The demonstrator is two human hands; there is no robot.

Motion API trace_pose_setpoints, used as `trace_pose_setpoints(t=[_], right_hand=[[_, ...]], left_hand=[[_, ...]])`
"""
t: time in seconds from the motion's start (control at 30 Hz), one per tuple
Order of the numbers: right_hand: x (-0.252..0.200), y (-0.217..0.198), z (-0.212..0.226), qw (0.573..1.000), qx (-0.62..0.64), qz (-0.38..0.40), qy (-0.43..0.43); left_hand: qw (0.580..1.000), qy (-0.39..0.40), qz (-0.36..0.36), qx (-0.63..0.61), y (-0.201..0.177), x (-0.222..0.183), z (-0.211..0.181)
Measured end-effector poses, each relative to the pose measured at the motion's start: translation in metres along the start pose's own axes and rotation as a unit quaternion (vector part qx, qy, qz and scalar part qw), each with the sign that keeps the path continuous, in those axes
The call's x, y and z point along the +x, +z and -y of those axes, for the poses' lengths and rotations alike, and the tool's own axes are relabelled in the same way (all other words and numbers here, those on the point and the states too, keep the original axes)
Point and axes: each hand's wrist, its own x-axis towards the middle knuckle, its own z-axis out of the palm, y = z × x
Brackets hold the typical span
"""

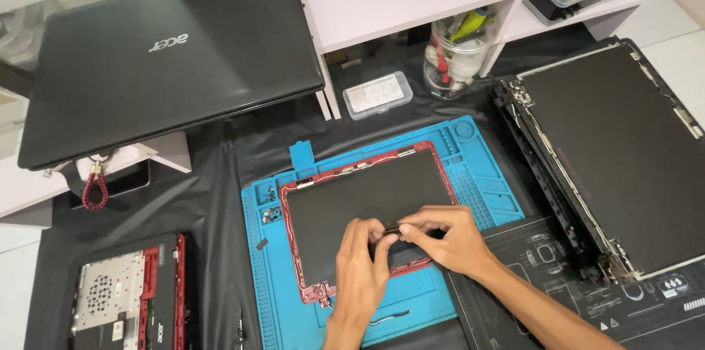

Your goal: The person works on a disassembled red laptop at a repair bench, first prying the screen bezel off the display cover by hand, then lifting the old screen panel out of the frame. They then use a screwdriver to remove screws from the screen frame and handle small mounting brackets and cable connectors while fitting the new panel into the bezel.

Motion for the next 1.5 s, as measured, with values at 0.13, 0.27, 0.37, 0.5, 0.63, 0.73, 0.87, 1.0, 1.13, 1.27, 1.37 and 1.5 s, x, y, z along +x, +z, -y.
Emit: trace_pose_setpoints(t=[0.13, 0.27, 0.37, 0.5, 0.63, 0.73, 0.87, 1.0, 1.13, 1.27, 1.37, 1.5], right_hand=[[-0.001, 0.003, -0.007, 0.999, 0.049, -0.012, 0.021], [0.000, 0.004, -0.008, 0.997, 0.046, -0.021, 0.064], [-0.001, 0.005, -0.010, 0.996, 0.039, -0.029, 0.069], [0.000, 0.005, -0.009, 0.995, 0.040, -0.033, 0.083], [0.002, 0.001, -0.014, 0.993, 0.062, -0.025, 0.094], [0.004, -0.004, -0.019, 0.990, 0.099, -0.006, 0.101], [0.005, -0.008, -0.014, 0.988, 0.101, 0.012, 0.113], [0.005, -0.008, -0.009, 0.994, 0.049, 0.008, 0.093], [0.006, -0.007, -0.012, 0.993, 0.079, 0.005, 0.093], [0.005, -0.006, -0.007, 0.995, 0.058, 0.016, 0.083], [0.003, -0.004, -0.001, 0.995, 0.057, 0.030, 0.074], [0.003, -0.005, 0.001, 0.989, 0.097, 0.031, 0.105]], left_hand=[[0.999, -0.001, -0.001, 0.038, 0.000, 0.000, -0.002], [0.999, -0.002, -0.011, 0.047, 0.001, 0.000, -0.002], [0.998, 0.017, -0.024, 0.064, 0.001, 0.000, -0.002], [0.994, 0.040, -0.031, 0.095, 0.003, -0.002, -0.003], [0.991, 0.076, -0.016, 0.109, 0.004, -0.005, -0.003], [0.991, 0.078, -0.009, 0.109, 0.002, -0.004, -0.005], [0.978, 0.130, 0.034, 0.160, 0.001, -0.003, -0.005], [0.977, 0.125, 0.054, 0.162, -0.002, 0.000, -0.004], [0.972, 0.170, 0.028, 0.157, -0.004, 0.001, -0.007], [0.966, 0.178, 0.043, 0.183, -0.002, 0.000, -0.004], [0.955, 0.201, 0.037, 0.213, -0.001, -0.003, -0.001], [0.948, 0.216, 0.047, 0.227, 0.002, -0.007, 0.004]])
